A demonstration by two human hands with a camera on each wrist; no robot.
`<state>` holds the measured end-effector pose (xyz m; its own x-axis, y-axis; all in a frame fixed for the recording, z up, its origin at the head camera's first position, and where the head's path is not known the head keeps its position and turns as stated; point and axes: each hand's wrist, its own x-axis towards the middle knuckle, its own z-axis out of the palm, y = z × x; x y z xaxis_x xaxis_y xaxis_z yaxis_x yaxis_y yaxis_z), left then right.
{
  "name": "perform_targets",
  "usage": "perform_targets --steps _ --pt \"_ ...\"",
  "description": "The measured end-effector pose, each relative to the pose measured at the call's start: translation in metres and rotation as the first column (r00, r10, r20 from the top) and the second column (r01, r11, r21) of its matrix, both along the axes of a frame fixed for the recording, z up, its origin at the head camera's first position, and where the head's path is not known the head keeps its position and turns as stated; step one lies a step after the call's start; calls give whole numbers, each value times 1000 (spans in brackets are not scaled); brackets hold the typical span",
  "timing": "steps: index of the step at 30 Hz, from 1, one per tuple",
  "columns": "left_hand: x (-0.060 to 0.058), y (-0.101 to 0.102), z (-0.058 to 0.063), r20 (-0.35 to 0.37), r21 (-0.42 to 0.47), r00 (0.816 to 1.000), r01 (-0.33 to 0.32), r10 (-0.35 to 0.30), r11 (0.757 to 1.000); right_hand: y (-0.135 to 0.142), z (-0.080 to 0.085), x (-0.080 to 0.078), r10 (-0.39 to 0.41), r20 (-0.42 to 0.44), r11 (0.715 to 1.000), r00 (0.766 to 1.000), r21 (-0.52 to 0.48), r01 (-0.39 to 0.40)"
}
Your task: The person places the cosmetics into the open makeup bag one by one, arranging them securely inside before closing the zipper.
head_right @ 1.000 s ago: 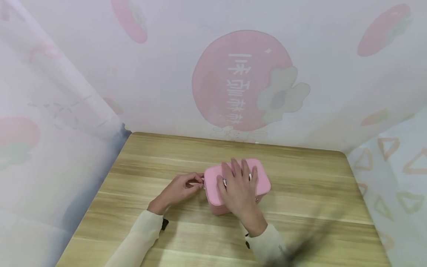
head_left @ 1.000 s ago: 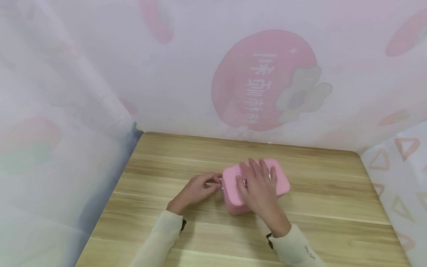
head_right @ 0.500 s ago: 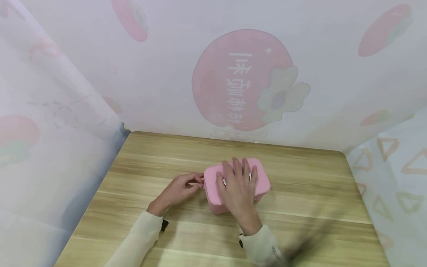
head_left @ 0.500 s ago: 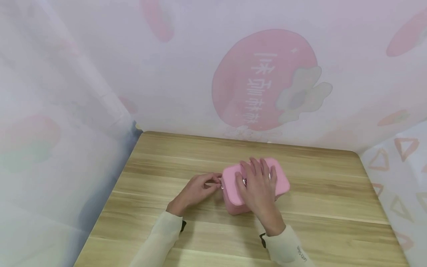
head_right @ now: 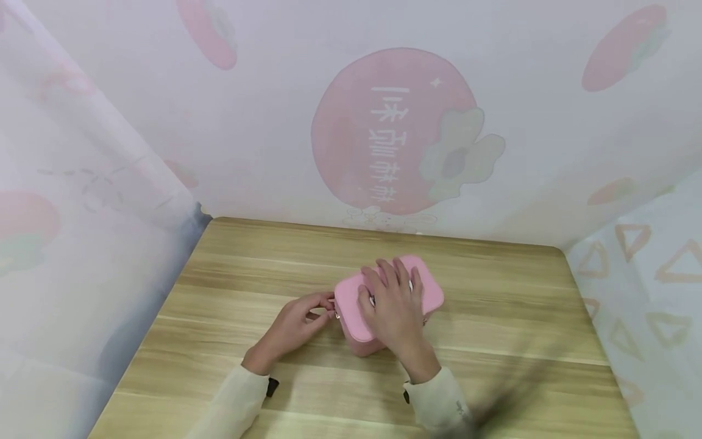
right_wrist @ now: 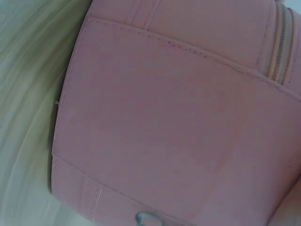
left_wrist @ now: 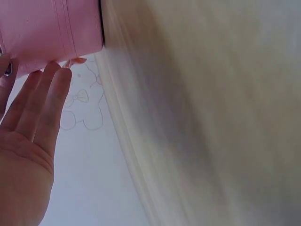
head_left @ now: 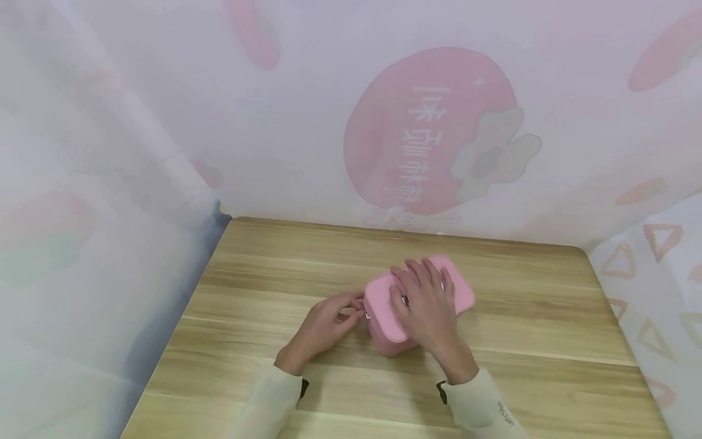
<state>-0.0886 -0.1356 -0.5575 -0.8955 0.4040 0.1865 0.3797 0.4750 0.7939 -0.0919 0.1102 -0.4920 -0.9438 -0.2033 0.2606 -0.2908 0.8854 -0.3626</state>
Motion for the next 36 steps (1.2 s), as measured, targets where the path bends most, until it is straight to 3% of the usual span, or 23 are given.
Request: perform_targets --steps 9,16,26,36 --pt "18 14 -3 -94 -8 993 -75 74 997 13 -1 -2 82 -17 996 997 34 -81" --pt "30 24 -2 -216 -60 963 -181 164 982 21 -2 -5 137 -29 990 990 48 -135" --pt "35 30 -3 -373 -106 920 -174 122 979 35 -6 -13 266 -91 963 960 58 -261" --pt "37 30 1 -357 -107 926 -174 125 979 40 -7 -16 319 -116 947 941 68 -313"
